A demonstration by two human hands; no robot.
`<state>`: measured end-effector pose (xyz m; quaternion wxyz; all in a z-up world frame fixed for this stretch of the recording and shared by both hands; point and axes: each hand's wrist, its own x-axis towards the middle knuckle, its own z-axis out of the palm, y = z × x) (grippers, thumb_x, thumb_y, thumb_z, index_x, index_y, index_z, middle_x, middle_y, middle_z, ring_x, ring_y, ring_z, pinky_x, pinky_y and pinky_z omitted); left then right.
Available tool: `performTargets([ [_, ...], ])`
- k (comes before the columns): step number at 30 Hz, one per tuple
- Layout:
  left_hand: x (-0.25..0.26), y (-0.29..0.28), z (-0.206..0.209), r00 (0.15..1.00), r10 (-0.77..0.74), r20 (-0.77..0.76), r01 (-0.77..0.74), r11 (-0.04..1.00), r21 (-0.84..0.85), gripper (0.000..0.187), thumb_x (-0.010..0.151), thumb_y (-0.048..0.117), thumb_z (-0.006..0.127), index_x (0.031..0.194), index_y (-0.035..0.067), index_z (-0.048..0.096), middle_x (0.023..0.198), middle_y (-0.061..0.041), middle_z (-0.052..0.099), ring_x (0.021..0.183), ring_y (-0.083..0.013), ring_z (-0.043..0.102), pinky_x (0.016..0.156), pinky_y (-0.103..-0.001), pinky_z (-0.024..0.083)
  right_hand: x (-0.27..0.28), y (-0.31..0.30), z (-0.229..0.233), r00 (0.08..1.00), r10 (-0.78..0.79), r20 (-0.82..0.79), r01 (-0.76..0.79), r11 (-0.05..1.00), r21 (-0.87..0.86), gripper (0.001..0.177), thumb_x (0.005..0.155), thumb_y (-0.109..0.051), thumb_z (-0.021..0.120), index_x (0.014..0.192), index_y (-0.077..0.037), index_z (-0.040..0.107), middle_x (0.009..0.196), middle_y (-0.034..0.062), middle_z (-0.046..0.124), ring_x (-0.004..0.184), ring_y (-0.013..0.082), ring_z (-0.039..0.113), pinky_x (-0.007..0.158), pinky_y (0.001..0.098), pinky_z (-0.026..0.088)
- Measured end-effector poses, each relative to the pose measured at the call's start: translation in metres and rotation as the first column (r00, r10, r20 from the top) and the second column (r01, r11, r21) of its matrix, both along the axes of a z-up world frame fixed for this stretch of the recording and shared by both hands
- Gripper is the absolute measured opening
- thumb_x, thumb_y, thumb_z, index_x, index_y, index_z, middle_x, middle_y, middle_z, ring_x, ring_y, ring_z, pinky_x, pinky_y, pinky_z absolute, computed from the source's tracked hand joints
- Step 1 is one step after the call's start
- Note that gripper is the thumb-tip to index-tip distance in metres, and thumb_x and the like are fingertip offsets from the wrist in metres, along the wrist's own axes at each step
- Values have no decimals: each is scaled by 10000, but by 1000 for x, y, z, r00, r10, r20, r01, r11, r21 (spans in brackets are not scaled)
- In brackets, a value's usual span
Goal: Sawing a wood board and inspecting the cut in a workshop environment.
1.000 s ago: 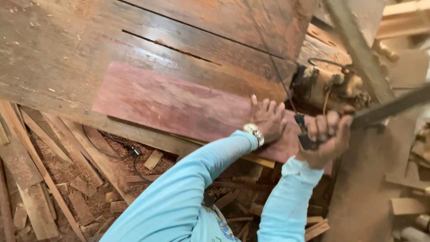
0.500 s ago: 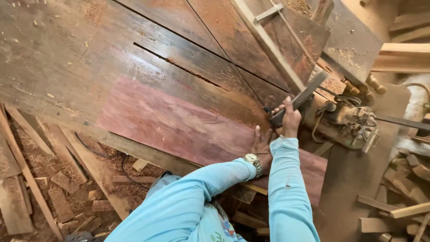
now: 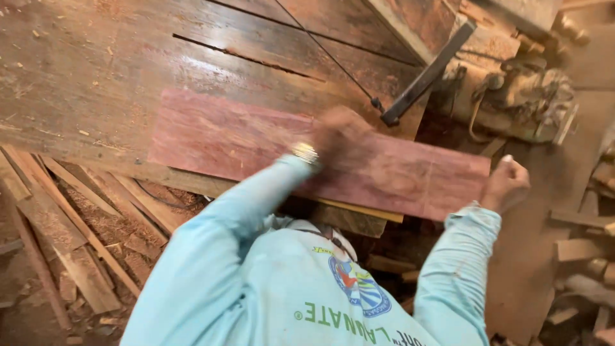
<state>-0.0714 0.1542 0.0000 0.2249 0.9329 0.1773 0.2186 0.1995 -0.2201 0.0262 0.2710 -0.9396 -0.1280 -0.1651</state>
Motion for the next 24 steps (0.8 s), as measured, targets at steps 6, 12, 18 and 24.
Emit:
performTargets([
  [6, -263, 215, -28, 849, 501, -164, -351, 769, 534, 239, 1038, 440, 648, 980, 212, 693, 1149, -103, 712, 1022, -275, 671, 830, -439, 530, -22, -54, 4, 782, -205, -589, 330, 937, 112, 551, 1098, -532, 649, 1054, 10, 738, 881, 118, 719, 778, 230, 634, 663, 418, 500],
  [12, -285, 289, -74, 660, 599, -453, -731, 652, -203, 630, 1100, 620, 585, 954, 13, 671, 950, -248, 679, 862, -385, 658, 774, -515, 514, 15, -51, -37, 792, -103, -602, 53, 993, -101, 859, 1087, -739, 414, 1089, 47, 761, 1043, 291, 694, 1066, 405, 641, 934, 491, 486],
  [18, -275, 287, -67, 636, 597, -489, -748, 632, -201, 809, 1092, 740, 545, 796, 1, 694, 761, -271, 653, 727, -413, 619, 703, -537, 476, 1, -6, -8, 778, -182, -601, 235, 972, 9, 892, 1012, -757, 389, 1174, 67, 692, 1211, 306, 676, 1240, 339, 627, 1045, 437, 461],
  [24, -328, 305, -28, 659, 637, -400, -752, 565, -340, 829, 1064, 738, 547, 735, -23, 540, 729, -246, 630, 665, -285, 590, 663, -525, 468, -54, 8, 70, 896, -21, -443, 204, 907, 369, 914, 1041, -699, 424, 1339, 155, 556, 1399, 297, 563, 1327, 392, 488, 1081, 440, 420],
])
